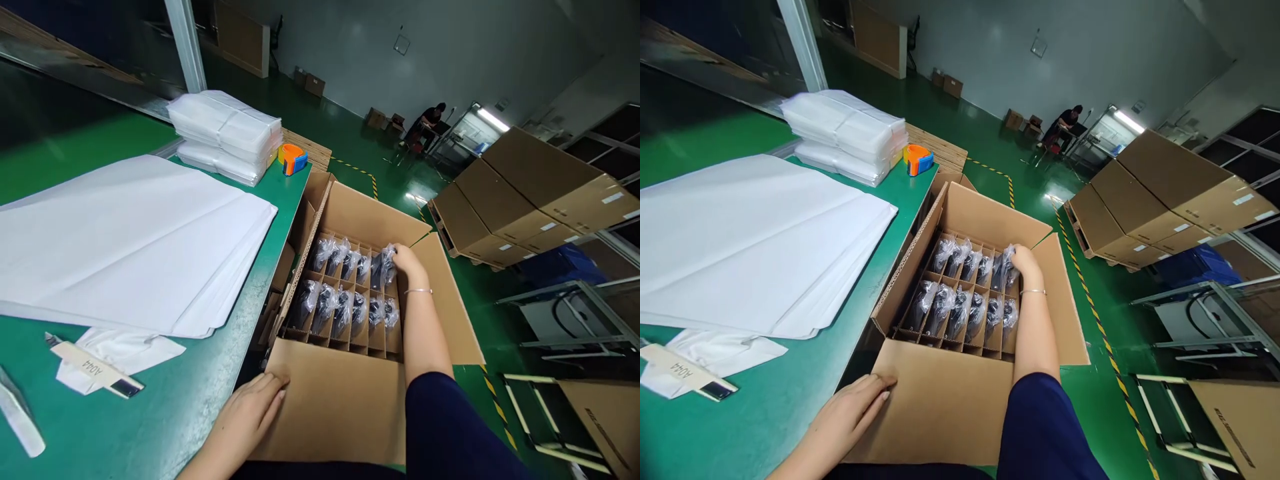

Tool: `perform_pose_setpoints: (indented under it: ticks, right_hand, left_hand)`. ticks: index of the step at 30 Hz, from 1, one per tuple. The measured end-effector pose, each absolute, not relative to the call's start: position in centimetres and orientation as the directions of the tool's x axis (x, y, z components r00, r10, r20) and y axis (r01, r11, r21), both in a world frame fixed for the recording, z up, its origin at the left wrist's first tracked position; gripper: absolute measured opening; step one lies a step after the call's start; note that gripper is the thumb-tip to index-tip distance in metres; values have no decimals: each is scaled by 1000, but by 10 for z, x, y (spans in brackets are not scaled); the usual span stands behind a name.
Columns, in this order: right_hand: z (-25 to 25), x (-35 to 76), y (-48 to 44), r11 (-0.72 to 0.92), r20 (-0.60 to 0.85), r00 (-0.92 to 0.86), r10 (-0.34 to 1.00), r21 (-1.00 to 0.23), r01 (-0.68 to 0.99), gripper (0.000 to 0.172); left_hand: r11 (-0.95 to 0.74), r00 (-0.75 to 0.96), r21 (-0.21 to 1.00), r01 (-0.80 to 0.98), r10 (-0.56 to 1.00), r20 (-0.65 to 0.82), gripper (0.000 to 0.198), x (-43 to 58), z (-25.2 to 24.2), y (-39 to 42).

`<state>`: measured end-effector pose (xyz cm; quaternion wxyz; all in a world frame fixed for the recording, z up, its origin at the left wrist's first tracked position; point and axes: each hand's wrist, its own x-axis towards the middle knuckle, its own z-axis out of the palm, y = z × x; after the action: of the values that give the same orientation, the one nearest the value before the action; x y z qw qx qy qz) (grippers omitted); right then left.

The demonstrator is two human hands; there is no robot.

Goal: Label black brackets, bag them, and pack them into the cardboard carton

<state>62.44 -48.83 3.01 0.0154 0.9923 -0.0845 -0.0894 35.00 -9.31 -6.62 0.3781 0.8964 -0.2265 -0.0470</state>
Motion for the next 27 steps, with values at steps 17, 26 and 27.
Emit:
perform_pose_setpoints:
  ticks: [17, 26, 27]
  right_hand:
    - [2, 614, -456, -987, -203, 967, -157, 77, -144, 30]
    - [-11, 634, -414, -993, -264, 960, -93, 97, -69, 29]
    - [-9, 635, -413, -992, -257, 962, -93, 104, -68, 29]
  left_hand:
    - [-602, 892, 709, -367, -445, 84, 26, 350, -68, -95]
    - [-604, 893, 727, -327, -449, 29, 29, 350, -62, -95]
    - [-605, 893, 728, -322, -450, 21, 29, 350, -62, -95]
